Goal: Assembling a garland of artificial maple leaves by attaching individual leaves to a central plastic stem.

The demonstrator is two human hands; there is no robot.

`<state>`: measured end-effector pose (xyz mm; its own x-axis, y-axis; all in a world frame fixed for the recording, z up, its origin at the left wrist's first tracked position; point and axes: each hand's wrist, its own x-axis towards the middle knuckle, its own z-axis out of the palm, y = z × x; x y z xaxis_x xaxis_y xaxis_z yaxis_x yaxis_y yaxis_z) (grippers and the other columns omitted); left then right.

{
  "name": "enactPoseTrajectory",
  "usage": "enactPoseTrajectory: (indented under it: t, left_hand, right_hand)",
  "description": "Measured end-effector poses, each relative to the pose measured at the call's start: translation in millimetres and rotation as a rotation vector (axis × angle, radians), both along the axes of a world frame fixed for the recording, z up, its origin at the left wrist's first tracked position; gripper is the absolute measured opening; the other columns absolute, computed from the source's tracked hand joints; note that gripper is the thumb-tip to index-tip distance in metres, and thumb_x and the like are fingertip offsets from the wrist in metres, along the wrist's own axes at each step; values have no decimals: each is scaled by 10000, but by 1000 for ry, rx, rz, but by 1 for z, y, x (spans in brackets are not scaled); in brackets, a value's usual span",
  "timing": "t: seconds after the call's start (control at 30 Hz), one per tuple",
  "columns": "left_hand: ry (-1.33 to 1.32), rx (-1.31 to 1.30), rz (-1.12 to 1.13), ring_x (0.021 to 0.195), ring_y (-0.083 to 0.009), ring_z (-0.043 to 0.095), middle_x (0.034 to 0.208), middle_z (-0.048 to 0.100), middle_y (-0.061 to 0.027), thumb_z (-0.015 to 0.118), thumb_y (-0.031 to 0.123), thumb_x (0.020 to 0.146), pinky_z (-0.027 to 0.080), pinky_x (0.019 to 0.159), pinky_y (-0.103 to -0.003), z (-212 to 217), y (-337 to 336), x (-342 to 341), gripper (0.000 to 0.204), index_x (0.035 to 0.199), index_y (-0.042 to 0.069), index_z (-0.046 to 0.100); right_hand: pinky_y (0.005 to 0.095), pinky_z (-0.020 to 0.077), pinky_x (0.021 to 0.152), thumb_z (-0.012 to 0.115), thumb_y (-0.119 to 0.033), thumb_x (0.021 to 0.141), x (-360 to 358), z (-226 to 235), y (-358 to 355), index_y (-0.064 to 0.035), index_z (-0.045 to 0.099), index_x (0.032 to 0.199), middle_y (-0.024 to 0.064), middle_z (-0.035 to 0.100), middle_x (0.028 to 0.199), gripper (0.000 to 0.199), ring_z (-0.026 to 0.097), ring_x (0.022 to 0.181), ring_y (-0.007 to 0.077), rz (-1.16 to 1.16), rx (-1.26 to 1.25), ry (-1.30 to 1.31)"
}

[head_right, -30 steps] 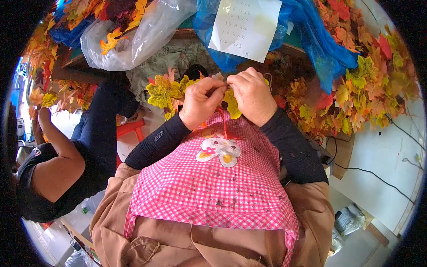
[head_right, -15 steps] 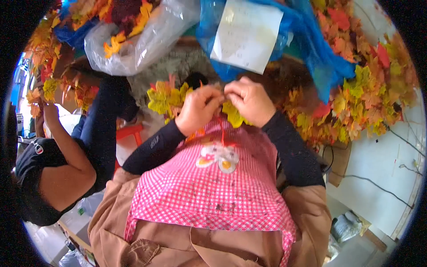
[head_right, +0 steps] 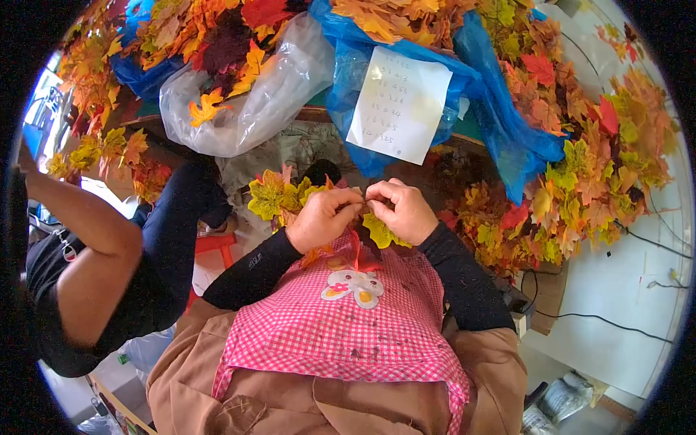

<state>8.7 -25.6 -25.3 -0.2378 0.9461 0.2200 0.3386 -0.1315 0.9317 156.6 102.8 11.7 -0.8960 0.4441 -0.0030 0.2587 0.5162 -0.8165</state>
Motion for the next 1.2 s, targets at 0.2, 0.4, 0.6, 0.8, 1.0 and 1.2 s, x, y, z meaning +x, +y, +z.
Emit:
enactPoseTrajectory:
  t: [0.2, 0.4, 0.6, 0.8, 1.0, 1.2]
  left_hand:
    - [24, 15, 12, 639, -157, 606, 728, 623, -96, 569, 44, 869, 482, 580, -294, -8, 1, 0, 105, 918, -26, 630]
    - [-625, -435, -156, 621, -134, 580, 720, 609, -42, 558, 177, 939, 483, 577, -261, 1, 12, -20, 224, 876, -24, 634]
    - [-953, -577, -153, 644, -91, 570, 717, 602, -14, 620, 227, 918, 454, 562, -220, -4, 21, -31, 217, 831, 32, 655]
    - [-671, -437, -174, 621, -52, 533, 770, 635, -8, 651, 162, 857, 417, 539, -203, -4, 13, -32, 163, 879, 6, 693]
    - [-33, -177, -236, 781, -95, 587, 886, 642, -40, 682, 116, 840, 479, 707, -259, 26, 5, -15, 154, 910, -20, 662]
    - [-93, -98, -134, 798, -71, 586, 867, 642, -35, 701, 79, 832, 498, 728, -247, 4, 1, -23, 410, 1199, -36, 558]
  right_hand:
    - [308, 486, 708, 615, -17, 818, -1, -13, -4, 0, 628, 962, 98, 621, 901, 146, 618, 795, 212, -37, -79, 47]
    - [390, 397, 844, 658, -69, 793, -4, -8, -15, -71, 619, 968, 68, 604, 867, 179, 561, 866, 261, -30, 495, 120]
    - [420, 398, 882, 665, -106, 799, 6, -3, -45, -37, 582, 1071, 122, 618, 995, 292, 555, 967, 303, -116, 625, 184]
    - [395, 463, 883, 637, -126, 850, 25, 0, -39, 13, 618, 1038, 170, 619, 1074, 235, 573, 1026, 334, 4, 452, 180]
    - [302, 492, 746, 554, -103, 925, 17, 9, -26, 20, 612, 1013, 127, 642, 929, 162, 628, 839, 184, -132, -85, 16]
    - [257, 475, 804, 641, -75, 862, 15, -11, 20, 22, 647, 978, 12, 650, 932, 152, 591, 880, 93, 113, -397, -38]
